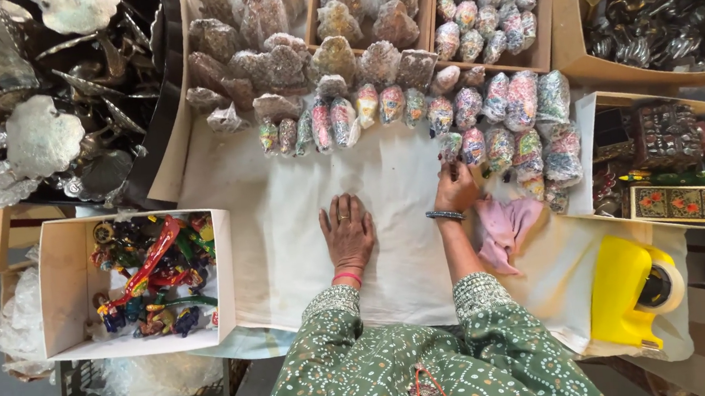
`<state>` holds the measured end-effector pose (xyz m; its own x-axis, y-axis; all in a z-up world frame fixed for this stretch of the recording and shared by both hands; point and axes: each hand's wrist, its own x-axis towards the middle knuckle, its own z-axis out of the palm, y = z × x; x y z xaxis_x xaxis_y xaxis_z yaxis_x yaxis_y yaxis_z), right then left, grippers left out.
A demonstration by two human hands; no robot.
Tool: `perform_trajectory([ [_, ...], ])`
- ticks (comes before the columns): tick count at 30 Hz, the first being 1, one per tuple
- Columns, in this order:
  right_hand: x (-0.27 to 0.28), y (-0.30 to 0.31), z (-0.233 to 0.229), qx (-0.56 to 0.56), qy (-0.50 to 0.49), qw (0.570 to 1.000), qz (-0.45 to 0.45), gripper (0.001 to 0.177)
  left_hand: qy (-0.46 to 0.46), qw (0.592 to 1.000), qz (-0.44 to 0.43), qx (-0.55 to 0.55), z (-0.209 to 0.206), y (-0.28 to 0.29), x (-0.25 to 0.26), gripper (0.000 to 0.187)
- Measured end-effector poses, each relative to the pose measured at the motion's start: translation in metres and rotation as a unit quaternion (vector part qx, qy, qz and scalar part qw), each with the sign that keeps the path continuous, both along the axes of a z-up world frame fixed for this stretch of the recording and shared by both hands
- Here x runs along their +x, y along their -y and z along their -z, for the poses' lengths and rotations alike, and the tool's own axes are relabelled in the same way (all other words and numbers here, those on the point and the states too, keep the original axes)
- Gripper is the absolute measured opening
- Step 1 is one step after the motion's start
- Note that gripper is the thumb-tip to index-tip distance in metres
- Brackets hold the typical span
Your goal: The person wipes a small, colorful figurine with a pink cloth and then wraps it in bubble wrap. They place the wrapped item on a table among other similarly wrapped items.
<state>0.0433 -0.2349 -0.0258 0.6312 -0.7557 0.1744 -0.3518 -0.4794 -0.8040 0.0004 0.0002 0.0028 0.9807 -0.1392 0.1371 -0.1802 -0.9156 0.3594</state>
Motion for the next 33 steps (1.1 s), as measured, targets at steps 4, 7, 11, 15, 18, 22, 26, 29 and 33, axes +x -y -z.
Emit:
perform_trajectory([
  [4,-0.005,0.004,0.017,-0.059,0.017,0.998,-0.002,0.016,0.008,1.0,0.0,0.002,-0.003,0.0,0.0,0.051],
  [7,-0.023,0.006,0.004,-0.114,0.022,0.993,-0.025,0.018,0.012,1.0,0.002,0.004,-0.003,0.0,0.001,0.051],
  [11,-0.074,0.019,-0.025,-0.195,-0.015,0.978,-0.071,0.018,0.009,1.0,0.002,0.005,-0.001,-0.001,0.001,0.052],
  [15,-0.12,0.036,-0.073,-0.346,-0.116,0.931,0.0,0.042,0.007,1.0,-0.001,0.003,0.001,-0.001,0.001,0.051],
  [18,-0.142,0.048,-0.064,-0.357,-0.211,0.909,0.034,0.066,-0.005,1.0,0.001,0.009,-0.004,0.0,0.001,0.051],
  [22,-0.155,0.053,-0.032,-0.306,-0.186,0.934,-0.01,0.061,0.016,1.0,0.002,0.014,0.002,-0.001,0.003,0.052],
  [26,-0.16,0.019,-0.032,-0.287,-0.119,0.937,-0.16,0.057,-0.03,0.998,0.048,0.008,0.0,-0.01,-0.009,0.061],
  [29,-0.173,-0.037,-0.026,-0.212,-0.113,0.92,-0.31,0.052,-0.003,0.989,0.147,0.01,0.02,-0.036,-0.042,0.066],
  [33,-0.167,-0.078,-0.023,0.048,-0.191,0.813,-0.549,0.043,-0.022,0.977,0.21,-0.014,-0.002,-0.088,-0.109,0.06],
])
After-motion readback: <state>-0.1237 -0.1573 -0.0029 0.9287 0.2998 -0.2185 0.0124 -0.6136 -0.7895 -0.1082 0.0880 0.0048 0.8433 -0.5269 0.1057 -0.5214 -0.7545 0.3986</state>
